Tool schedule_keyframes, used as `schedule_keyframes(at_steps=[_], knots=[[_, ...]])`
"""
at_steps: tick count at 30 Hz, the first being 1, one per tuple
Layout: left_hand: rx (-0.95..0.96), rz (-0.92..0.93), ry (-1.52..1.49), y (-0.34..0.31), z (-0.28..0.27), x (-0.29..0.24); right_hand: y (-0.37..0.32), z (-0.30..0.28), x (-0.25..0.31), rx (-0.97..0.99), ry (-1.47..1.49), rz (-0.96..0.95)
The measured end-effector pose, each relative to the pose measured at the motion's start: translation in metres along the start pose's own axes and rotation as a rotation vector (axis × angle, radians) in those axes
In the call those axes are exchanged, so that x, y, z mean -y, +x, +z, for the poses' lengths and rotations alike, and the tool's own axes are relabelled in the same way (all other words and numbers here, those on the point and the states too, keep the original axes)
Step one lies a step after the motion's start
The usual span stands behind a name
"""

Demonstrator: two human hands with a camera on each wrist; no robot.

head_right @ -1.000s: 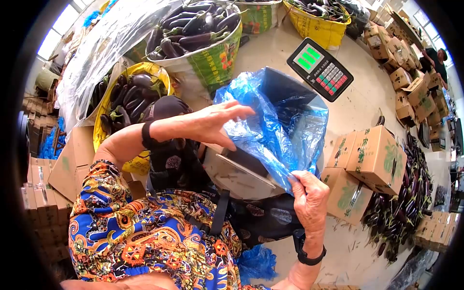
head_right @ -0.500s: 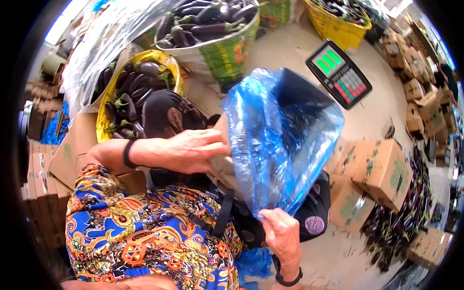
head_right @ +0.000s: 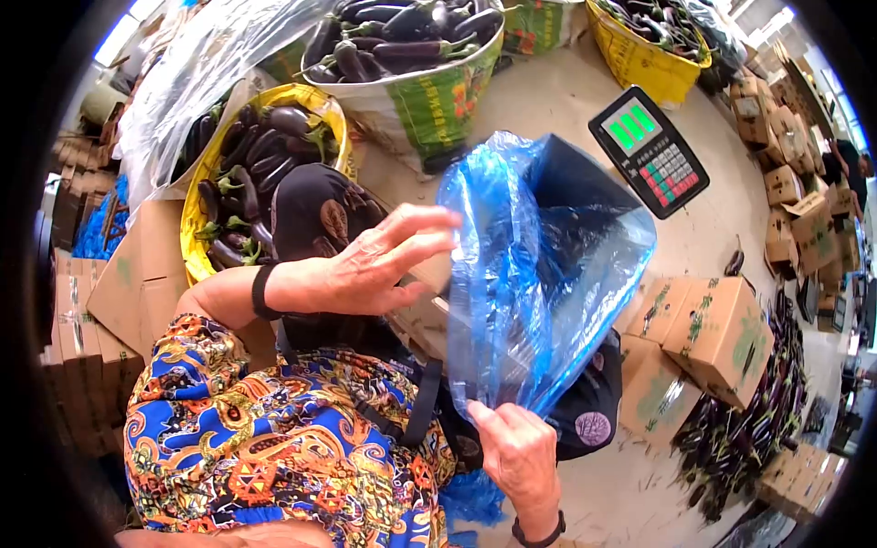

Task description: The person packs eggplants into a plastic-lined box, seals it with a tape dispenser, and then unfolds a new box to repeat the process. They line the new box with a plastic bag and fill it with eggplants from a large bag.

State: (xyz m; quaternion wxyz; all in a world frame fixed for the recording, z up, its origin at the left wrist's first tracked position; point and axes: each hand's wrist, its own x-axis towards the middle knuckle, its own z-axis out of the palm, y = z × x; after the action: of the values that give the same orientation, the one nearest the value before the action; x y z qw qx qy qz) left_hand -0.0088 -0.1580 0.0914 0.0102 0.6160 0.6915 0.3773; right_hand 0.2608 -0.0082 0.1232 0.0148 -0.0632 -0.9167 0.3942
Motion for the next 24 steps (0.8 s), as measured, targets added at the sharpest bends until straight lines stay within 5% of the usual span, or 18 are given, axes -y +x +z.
schedule_keyframes(at_steps=[4, 6, 9, 12, 16, 18, 21, 22, 24], knots=[[0.249, 0.317, 0.183, 0.019, 0.003, 0.002, 0.008, -0.001, 0.005, 0.018, -0.025, -0.037], [0.638, 0.203, 0.157, 0.004, 0.012, 0.017, 0.003, -0.005, 0.007, 0.028, -0.050, -0.013], [0.429, 0.220, 0.185, -0.021, -0.007, 0.023, -0.009, -0.002, 0.004, 0.009, -0.080, 0.062], [0.745, 0.097, 0.259, -0.056, -0.019, 0.017, -0.020, 0.020, -0.025, -0.027, -0.187, 0.131], [1.192, 0.011, 0.411, -0.106, 0.064, 0.056, -0.029, 0.096, -0.128, 0.111, -0.615, 0.247], [0.441, 0.301, 0.444, -0.126, 0.108, 0.072, -0.026, 0.113, -0.158, 0.148, -0.626, 0.301], [0.468, 0.391, 0.210, -0.113, 0.112, 0.057, -0.031, 0.103, -0.144, -0.070, -0.599, 0.261], [0.575, 0.399, 0.263, -0.100, 0.095, 0.038, -0.031, 0.090, -0.127, -0.192, -0.584, 0.226], [1.359, -0.105, -0.084, -0.046, 0.033, -0.004, -0.038, 0.060, -0.097, -0.108, -0.398, 0.310]])
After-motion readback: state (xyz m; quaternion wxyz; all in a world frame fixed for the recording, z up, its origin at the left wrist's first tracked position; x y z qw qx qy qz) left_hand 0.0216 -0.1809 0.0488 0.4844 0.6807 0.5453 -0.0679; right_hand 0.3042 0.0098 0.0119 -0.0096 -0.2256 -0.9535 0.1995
